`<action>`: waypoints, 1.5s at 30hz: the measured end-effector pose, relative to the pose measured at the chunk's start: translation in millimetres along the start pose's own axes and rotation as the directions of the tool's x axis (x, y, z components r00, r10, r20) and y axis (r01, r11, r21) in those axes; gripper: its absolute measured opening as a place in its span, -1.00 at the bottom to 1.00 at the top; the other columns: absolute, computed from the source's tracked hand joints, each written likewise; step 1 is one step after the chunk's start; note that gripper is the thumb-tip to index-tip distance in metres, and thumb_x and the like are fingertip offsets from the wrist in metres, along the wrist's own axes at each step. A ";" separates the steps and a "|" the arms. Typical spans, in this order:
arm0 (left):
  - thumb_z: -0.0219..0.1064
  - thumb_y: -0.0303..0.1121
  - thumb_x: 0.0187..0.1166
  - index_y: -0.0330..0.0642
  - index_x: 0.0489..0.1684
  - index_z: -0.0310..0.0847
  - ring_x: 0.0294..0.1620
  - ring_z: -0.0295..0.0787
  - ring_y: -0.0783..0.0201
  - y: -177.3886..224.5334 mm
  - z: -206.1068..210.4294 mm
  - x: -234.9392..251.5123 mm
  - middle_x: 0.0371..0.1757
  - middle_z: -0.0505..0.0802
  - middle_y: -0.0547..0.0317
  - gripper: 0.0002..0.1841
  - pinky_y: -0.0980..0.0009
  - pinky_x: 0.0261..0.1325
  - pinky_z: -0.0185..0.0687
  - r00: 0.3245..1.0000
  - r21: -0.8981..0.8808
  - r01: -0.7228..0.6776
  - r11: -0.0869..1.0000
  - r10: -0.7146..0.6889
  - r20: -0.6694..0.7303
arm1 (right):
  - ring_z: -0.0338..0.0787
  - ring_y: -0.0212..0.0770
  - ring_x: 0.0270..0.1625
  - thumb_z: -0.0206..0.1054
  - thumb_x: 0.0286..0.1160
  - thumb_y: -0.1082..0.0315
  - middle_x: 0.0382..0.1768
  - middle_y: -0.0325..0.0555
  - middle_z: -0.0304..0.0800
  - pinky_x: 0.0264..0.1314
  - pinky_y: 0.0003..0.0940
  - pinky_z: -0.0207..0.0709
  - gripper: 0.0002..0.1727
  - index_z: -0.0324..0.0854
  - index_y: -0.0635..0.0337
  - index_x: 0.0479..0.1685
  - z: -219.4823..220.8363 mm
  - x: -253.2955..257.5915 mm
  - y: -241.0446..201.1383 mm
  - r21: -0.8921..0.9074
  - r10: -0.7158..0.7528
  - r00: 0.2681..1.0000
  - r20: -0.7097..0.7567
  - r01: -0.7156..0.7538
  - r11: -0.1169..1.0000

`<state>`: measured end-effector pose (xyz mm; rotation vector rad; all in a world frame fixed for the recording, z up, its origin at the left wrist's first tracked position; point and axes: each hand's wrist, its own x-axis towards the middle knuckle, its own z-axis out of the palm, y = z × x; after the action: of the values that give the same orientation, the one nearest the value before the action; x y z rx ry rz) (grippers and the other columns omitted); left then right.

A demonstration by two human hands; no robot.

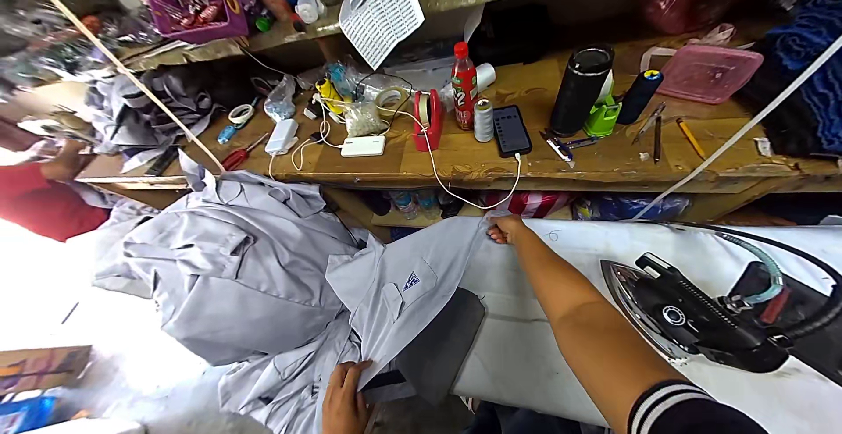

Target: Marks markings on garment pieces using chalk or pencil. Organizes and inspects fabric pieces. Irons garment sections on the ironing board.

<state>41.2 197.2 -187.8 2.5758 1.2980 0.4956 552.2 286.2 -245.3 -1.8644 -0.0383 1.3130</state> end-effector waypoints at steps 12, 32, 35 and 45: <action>0.13 -0.55 0.30 -0.23 0.18 0.81 0.02 0.77 -0.26 7.5 19.1 -6.5 -0.04 0.80 -0.29 -0.53 -0.13 0.15 0.67 0.998 -0.079 -0.042 0.996 0.039 -0.045 | 0.50 -0.44 -0.74 0.20 0.82 0.18 -0.72 -0.33 0.51 -0.63 -0.51 0.49 -0.69 0.54 0.21 -0.27 -120.2 -93.2 88.4 0.226 -0.295 0.900 -0.322 0.375 0.899; 0.21 -0.69 0.42 -0.03 0.55 0.62 0.07 0.75 -0.35 -6.0 65.9 -50.5 0.07 0.74 -0.40 -0.37 -0.18 0.15 0.68 0.980 -0.025 0.082 0.996 -0.076 0.184 | 0.91 -0.10 -0.34 0.17 0.83 0.30 -0.16 0.16 0.80 -0.29 -0.28 0.83 -0.66 0.41 0.38 0.36 61.2 -181.7 198.8 0.232 0.099 0.949 0.300 -0.173 0.957; 0.20 -0.71 0.43 -0.05 0.54 0.63 0.10 0.73 -0.38 1.1 66.5 -46.9 0.09 0.74 -0.42 -0.38 -0.21 0.20 0.65 0.974 -0.005 0.113 0.994 -0.110 0.195 | 0.92 -0.05 -0.32 0.17 0.84 0.26 -0.19 0.18 0.81 -0.26 -0.23 0.84 -0.66 0.39 0.38 0.31 32.7 -168.0 188.8 0.201 0.068 0.962 0.264 -0.124 0.972; 0.05 -0.09 0.59 -0.39 0.58 0.46 0.68 0.22 -0.55 6.4 114.5 -76.4 0.61 0.42 -0.61 -0.34 -0.40 0.69 0.00 0.779 -0.297 0.622 0.724 -0.611 0.143 | 0.52 0.68 0.40 0.31 0.66 -0.08 0.38 0.66 0.50 0.34 0.62 0.34 -0.25 0.38 0.33 0.63 -254.2 -167.7 92.3 -0.920 -0.589 0.806 -0.051 0.193 0.343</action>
<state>48.2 127.2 -306.3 1.7211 1.7709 0.4722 639.0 -4.6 -149.2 -2.7074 -1.1545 0.4922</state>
